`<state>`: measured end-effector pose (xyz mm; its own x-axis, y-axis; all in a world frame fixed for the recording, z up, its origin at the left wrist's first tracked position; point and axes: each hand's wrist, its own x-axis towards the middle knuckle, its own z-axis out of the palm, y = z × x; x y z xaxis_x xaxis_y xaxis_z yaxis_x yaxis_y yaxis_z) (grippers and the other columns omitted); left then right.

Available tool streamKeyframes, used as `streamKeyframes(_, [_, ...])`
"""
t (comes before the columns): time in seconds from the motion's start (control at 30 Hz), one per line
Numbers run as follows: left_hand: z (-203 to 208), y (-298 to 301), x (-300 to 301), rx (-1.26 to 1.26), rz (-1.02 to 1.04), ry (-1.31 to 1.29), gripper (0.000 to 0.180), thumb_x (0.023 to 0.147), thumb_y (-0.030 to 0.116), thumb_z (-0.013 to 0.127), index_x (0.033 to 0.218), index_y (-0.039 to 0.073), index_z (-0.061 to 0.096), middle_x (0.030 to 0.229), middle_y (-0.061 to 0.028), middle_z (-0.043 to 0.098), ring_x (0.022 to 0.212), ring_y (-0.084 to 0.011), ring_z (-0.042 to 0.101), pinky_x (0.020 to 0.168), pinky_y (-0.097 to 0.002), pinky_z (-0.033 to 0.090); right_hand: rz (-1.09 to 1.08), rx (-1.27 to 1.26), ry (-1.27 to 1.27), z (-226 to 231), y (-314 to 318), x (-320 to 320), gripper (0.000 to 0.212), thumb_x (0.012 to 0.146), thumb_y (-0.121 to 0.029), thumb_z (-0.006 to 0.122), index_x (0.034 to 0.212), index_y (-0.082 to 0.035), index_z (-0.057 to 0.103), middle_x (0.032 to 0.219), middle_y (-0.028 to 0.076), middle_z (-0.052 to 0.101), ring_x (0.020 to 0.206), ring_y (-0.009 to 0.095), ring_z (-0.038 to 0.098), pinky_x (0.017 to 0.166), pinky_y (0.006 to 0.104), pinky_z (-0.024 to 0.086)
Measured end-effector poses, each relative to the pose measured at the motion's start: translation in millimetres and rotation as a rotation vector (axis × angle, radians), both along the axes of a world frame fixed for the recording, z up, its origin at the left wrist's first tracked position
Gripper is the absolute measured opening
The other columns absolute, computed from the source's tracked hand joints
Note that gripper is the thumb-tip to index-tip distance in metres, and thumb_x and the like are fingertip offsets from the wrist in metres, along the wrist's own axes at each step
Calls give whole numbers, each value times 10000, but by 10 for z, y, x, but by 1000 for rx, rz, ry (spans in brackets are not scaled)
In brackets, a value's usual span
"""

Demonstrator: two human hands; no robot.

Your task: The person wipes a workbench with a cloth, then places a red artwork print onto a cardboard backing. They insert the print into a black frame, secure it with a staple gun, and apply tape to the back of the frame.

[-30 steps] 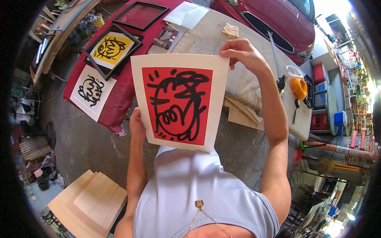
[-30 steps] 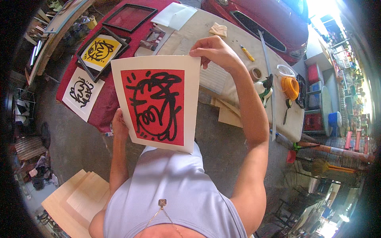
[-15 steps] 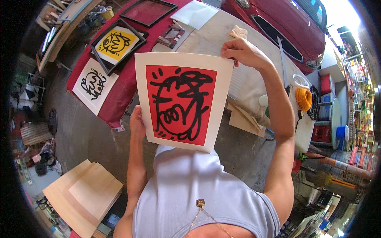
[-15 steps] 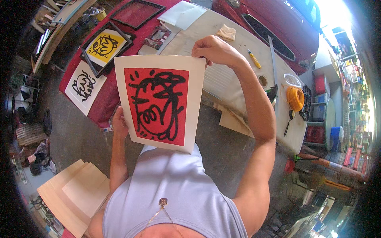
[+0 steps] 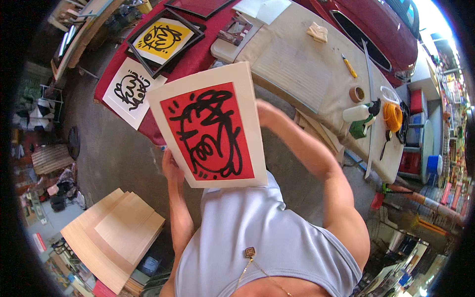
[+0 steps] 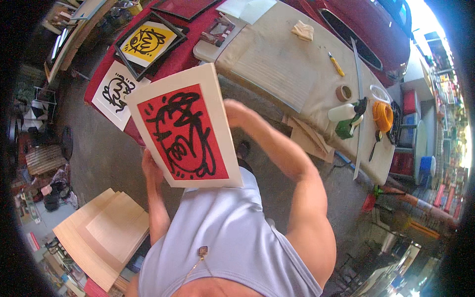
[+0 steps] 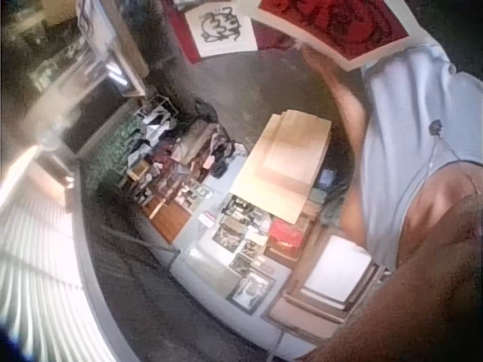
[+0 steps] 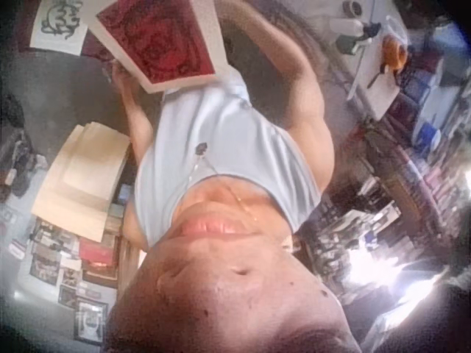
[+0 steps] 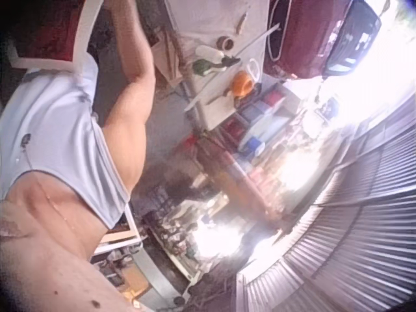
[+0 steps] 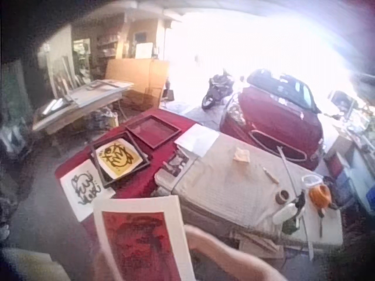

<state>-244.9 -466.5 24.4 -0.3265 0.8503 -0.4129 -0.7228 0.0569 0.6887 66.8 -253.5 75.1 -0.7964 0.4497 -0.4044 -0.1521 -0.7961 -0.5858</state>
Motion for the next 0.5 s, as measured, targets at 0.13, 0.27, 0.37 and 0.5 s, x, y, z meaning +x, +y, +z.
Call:
streamKeyframes(0.13, [155, -228, -218, -74, 11, -12, 408, 956, 311, 359, 1187, 18, 524, 1152, -127, 606, 1034, -276, 597, 929, -434, 470, 88, 464, -586, -791, -961, -230, 385, 911, -269, 523, 1110, 54, 589, 1056, 146, 649, 910, 242, 645, 808, 413, 512])
streamKeyframes(0.27, [159, -416, -475, -100, -86, 257, 400, 951, 303, 376, 1186, 18, 529, 1146, -126, 609, 1028, -274, 599, 922, -437, 469, -48, 386, -681, -334, -1318, -526, 410, 918, -310, 528, 1111, 46, 593, 1029, 130, 656, 865, 223, 647, 768, 378, 513])
streamKeyframes(0.37, [147, -450, -587, -106, -106, 71, 381, 951, 283, 386, 1192, 25, 527, 1149, -123, 608, 1045, -272, 589, 923, -440, 467, -352, 41, -162, -13, -1494, -472, 390, 930, -305, 517, 1116, 28, 598, 992, 103, 660, 825, 186, 638, 754, 331, 506])
streamKeyframes(0.5, [-4, -309, -657, -196, -169, -183, 370, 958, 275, 380, 1214, 44, 515, 1173, -115, 596, 1074, -272, 573, 948, -449, 448, -521, 130, -66, 309, -1660, -353, 312, 941, -229, 516, 1116, 14, 600, 945, 59, 656, 828, 125, 617, 757, 277, 489])
